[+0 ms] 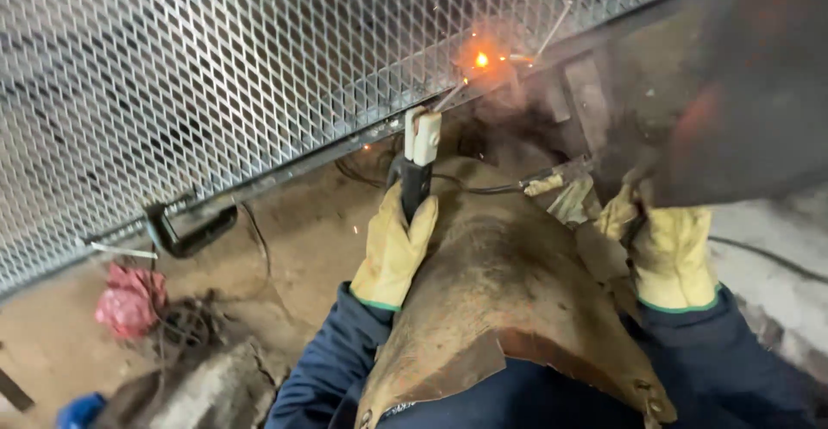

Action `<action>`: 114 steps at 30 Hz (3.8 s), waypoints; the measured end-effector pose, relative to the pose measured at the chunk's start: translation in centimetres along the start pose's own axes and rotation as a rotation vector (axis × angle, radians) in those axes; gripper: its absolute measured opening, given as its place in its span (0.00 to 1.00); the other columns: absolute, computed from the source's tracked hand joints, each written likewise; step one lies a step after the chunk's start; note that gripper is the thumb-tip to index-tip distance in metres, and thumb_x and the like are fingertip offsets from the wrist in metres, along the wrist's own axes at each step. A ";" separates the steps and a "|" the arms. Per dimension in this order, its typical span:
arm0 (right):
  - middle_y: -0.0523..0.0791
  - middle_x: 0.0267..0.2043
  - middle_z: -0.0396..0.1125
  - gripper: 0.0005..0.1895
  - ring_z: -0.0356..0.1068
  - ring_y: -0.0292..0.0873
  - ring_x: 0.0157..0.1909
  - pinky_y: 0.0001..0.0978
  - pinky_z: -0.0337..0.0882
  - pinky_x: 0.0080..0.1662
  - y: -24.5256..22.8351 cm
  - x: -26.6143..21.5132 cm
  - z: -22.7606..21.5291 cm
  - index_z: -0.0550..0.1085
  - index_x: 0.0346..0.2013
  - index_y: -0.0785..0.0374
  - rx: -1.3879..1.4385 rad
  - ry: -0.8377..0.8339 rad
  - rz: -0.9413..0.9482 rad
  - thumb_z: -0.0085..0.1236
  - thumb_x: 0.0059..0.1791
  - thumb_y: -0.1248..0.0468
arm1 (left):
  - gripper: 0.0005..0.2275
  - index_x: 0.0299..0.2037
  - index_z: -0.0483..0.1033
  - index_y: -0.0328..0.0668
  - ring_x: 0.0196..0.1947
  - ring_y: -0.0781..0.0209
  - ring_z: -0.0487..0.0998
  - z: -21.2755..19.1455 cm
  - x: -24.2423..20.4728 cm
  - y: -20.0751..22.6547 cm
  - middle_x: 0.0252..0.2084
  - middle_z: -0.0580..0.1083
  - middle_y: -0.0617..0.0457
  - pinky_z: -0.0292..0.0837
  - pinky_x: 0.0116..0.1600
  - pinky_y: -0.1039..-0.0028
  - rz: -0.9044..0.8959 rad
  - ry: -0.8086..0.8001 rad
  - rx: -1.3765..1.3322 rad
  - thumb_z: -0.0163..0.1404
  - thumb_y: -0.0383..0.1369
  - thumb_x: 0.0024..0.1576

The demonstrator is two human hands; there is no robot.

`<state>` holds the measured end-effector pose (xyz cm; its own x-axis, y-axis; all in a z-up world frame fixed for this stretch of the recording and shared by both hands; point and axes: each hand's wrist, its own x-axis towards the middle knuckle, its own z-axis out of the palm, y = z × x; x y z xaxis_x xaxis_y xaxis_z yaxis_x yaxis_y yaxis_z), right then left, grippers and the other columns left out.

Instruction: The person wearing a welding helmet and leather apron welds a metal frame with an electrode holder, striking arcs that produce sparks and glow along the frame joints. They lift the helmet between welds, reposition along the frame, and continue welding multiple spots, at one point using a chipping hammer on the weld area.

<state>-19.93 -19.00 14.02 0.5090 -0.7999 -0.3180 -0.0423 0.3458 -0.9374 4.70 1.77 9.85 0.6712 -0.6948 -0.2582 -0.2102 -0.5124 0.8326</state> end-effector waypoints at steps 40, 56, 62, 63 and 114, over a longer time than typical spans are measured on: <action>0.53 0.36 0.70 0.29 0.72 0.49 0.35 0.43 0.71 0.37 26.1 11.6 -28.1 0.64 0.59 0.73 0.548 -0.511 0.064 0.63 0.53 0.56 | 0.27 0.72 0.57 0.32 0.64 0.50 0.73 15.3 -0.3 6.8 0.64 0.70 0.41 0.66 0.69 0.70 -0.056 0.099 -0.243 0.51 0.27 0.63; 0.57 0.43 0.75 0.40 0.78 0.53 0.43 0.48 0.75 0.43 7.5 8.3 -17.3 0.62 0.67 0.74 0.757 -0.829 0.006 0.68 0.49 0.55 | 0.18 0.59 0.71 0.31 0.40 0.63 0.75 2.6 -2.7 9.5 0.42 0.75 0.46 0.74 0.46 0.71 -0.324 0.205 -0.236 0.56 0.33 0.61; 0.52 0.41 0.73 0.35 0.74 0.47 0.41 0.43 0.74 0.43 -6.2 4.0 -12.1 0.65 0.63 0.73 0.597 -0.612 -0.016 0.65 0.51 0.52 | 0.20 0.58 0.71 0.36 0.35 0.57 0.81 -1.6 3.9 9.9 0.42 0.78 0.46 0.79 0.40 0.67 -0.254 0.054 0.101 0.55 0.39 0.59; 0.52 0.41 0.73 0.35 0.75 0.47 0.41 0.43 0.74 0.43 -7.3 3.3 -12.0 0.65 0.63 0.73 0.604 -0.591 -0.031 0.65 0.51 0.53 | 0.22 0.59 0.70 0.35 0.38 0.54 0.81 -2.2 4.8 9.5 0.43 0.78 0.44 0.77 0.44 0.66 -0.162 -0.022 0.217 0.55 0.40 0.59; 0.47 0.44 0.76 0.16 0.76 0.45 0.46 0.37 0.73 0.48 0.9 -4.3 8.4 0.77 0.46 0.62 -0.442 -0.036 -0.119 0.64 0.44 0.64 | 0.21 0.65 0.67 0.35 0.55 0.53 0.79 -4.1 15.4 1.7 0.55 0.78 0.44 0.73 0.59 0.71 0.198 -0.593 0.115 0.51 0.37 0.64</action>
<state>-14.98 -11.12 15.75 0.5619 -0.8010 -0.2064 -0.3402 0.0037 -0.9404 17.63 -7.70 9.30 0.1113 -0.9264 -0.3596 -0.3872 -0.3737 0.8429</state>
